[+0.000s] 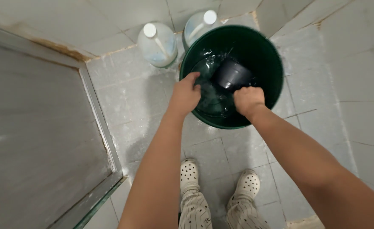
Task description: Scrubbing the bathroom door and floor using a brush and soapy water.
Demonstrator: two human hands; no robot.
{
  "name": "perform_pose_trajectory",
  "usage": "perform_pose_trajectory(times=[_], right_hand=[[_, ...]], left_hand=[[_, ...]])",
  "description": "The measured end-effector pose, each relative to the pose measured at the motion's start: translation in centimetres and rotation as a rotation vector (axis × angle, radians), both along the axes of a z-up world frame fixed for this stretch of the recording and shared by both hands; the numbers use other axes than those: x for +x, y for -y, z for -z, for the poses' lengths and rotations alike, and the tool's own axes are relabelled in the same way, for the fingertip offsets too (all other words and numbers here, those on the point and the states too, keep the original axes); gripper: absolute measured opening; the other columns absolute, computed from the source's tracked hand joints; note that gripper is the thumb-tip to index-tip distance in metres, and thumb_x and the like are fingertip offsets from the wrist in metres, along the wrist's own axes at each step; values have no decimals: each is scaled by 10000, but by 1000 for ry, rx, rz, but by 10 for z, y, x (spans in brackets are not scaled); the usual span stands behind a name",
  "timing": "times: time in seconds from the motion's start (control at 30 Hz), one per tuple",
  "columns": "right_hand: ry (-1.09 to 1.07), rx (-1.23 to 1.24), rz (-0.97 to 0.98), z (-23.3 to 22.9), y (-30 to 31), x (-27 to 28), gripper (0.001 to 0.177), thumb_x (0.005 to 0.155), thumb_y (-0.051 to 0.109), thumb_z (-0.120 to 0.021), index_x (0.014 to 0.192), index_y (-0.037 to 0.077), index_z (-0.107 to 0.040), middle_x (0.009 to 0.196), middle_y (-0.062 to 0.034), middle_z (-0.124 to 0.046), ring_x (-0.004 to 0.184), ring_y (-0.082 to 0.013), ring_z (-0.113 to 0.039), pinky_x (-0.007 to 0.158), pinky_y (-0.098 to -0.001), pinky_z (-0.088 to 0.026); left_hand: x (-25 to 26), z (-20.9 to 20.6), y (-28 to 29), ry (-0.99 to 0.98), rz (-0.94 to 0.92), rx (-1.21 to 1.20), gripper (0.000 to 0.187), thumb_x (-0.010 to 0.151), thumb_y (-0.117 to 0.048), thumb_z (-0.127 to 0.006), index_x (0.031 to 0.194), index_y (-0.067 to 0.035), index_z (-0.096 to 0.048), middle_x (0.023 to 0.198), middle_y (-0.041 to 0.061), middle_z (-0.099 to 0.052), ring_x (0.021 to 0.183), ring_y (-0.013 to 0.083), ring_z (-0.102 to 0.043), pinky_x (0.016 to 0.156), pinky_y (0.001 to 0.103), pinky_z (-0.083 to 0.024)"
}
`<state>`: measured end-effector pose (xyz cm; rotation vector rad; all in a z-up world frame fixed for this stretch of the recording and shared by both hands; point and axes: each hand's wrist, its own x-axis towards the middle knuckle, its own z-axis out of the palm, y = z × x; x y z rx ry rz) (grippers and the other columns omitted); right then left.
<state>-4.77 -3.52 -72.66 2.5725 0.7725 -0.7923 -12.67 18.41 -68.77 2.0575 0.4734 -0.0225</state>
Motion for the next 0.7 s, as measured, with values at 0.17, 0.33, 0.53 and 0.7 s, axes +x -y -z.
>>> perform_pose_trajectory(times=[0.17,0.33,0.53,0.7], right_hand=[[-40,36,135,88,-3,-6,395,941,237,-592,1285,47,-639,1125,-146,-754,989,-315,-749,798,-440,-595],[-191,134,339,18,-44,-7,576,880,405,-684,1361,105,-581,1152,-177,-731,1072,-362,-700,910,-463,-559],[-139,475,567,-25,3,-11,424,763,334,-754,1153,167,-727,979,-153,-746,963,-360,-705,853,-467,-560],[-187,823,659,-114,54,-27,205,709,145,-702,910,111,-723,682,-144,-666,633,-290,-667,627,-402,-522]], left_hand=[[13,21,3,83,-3,-61,411,866,-101,-646,1275,-59,-642,1160,218,-723,1118,384,-686,948,421,-536],[20,22,5,70,13,-43,416,869,-111,-641,1283,-67,-644,1142,230,-717,1100,402,-678,957,425,-530],[20,0,2,55,40,-28,436,852,-111,-629,1286,-76,-645,1140,228,-714,1095,409,-677,961,438,-528],[35,-37,-5,84,46,60,412,869,-119,-607,1274,-74,-669,1153,223,-729,1109,420,-675,954,456,-534]])
